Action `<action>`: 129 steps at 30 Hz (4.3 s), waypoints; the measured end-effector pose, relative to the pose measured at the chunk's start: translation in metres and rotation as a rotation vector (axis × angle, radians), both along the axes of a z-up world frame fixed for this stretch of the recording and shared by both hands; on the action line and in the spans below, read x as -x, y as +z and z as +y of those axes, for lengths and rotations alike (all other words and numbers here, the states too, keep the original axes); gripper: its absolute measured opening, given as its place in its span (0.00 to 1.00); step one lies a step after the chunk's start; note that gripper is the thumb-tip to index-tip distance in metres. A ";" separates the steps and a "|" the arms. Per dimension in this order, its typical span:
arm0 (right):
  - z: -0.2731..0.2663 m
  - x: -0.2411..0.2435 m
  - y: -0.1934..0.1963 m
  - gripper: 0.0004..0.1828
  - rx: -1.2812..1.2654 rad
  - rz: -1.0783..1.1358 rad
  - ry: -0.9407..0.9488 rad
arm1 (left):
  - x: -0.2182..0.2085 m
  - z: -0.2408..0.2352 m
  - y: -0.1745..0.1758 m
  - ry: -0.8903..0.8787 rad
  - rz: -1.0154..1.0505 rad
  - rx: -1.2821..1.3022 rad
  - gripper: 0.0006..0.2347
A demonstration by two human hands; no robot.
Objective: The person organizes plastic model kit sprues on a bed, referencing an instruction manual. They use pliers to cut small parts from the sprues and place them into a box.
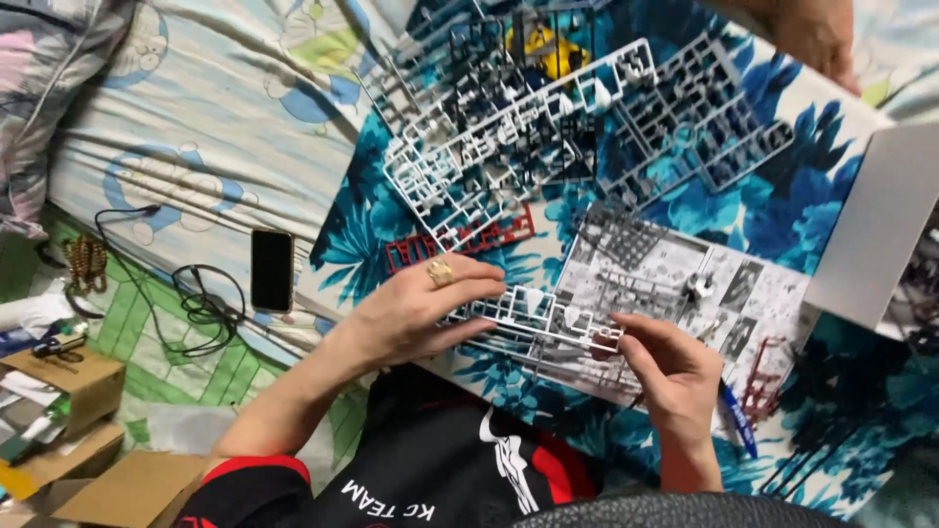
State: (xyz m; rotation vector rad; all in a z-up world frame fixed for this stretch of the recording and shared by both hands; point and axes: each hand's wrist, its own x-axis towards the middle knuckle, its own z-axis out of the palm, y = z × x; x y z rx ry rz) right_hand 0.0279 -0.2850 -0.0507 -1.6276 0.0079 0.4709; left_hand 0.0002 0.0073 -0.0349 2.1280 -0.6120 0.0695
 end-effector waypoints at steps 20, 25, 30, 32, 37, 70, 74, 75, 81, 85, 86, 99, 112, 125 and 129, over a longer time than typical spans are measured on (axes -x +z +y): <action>0.030 -0.019 0.004 0.19 0.306 -0.233 0.193 | -0.004 0.049 -0.065 0.637 -0.148 -0.318 0.18; 0.030 -0.016 0.012 0.17 0.364 -0.173 0.022 | 0.009 0.069 -0.063 0.711 -0.176 -0.262 0.17; 0.029 -0.013 0.019 0.15 0.427 -0.192 -0.102 | 0.032 0.070 -0.059 0.619 0.044 -0.474 0.29; 0.023 -0.012 0.018 0.15 0.444 -0.214 -0.110 | 0.041 0.069 -0.058 0.574 0.122 -0.520 0.30; 0.016 -0.011 0.017 0.15 0.482 -0.246 -0.111 | 0.046 0.070 -0.049 0.492 0.203 -0.572 0.26; 0.010 -0.067 -0.005 0.18 0.781 -0.761 0.306 | 0.050 0.066 -0.026 0.397 0.342 -0.296 0.15; 0.015 -0.073 -0.009 0.22 0.817 -0.796 0.328 | 0.051 0.072 -0.011 0.423 0.441 -0.143 0.15; 0.016 -0.074 -0.010 0.22 0.828 -0.809 0.339 | 0.050 0.073 -0.008 0.436 0.471 -0.093 0.16; 0.010 -0.076 -0.034 0.24 0.916 -0.901 0.360 | 0.033 0.067 -0.008 0.433 0.199 0.010 0.16; 0.010 -0.076 -0.034 0.23 0.929 -0.921 0.351 | 0.010 0.065 -0.028 0.478 -0.047 -0.233 0.17; 0.009 -0.075 -0.036 0.24 0.937 -0.925 0.347 | 0.002 0.061 -0.029 0.510 -0.099 -0.287 0.17; 0.009 -0.077 -0.026 0.11 0.580 -0.614 0.202 | -0.021 0.043 -0.050 0.639 -0.194 -0.397 0.17; 0.008 -0.107 -0.017 0.16 0.067 -0.247 0.022 | -0.015 0.050 -0.057 0.681 -0.164 -0.379 0.15; 0.005 -0.101 0.008 0.18 0.449 -0.455 0.039 | -0.023 0.044 -0.053 0.704 -0.194 -0.400 0.18; -0.015 -0.092 0.019 0.16 0.530 -0.519 0.033 | -0.020 0.044 -0.058 0.727 -0.175 -0.397 0.20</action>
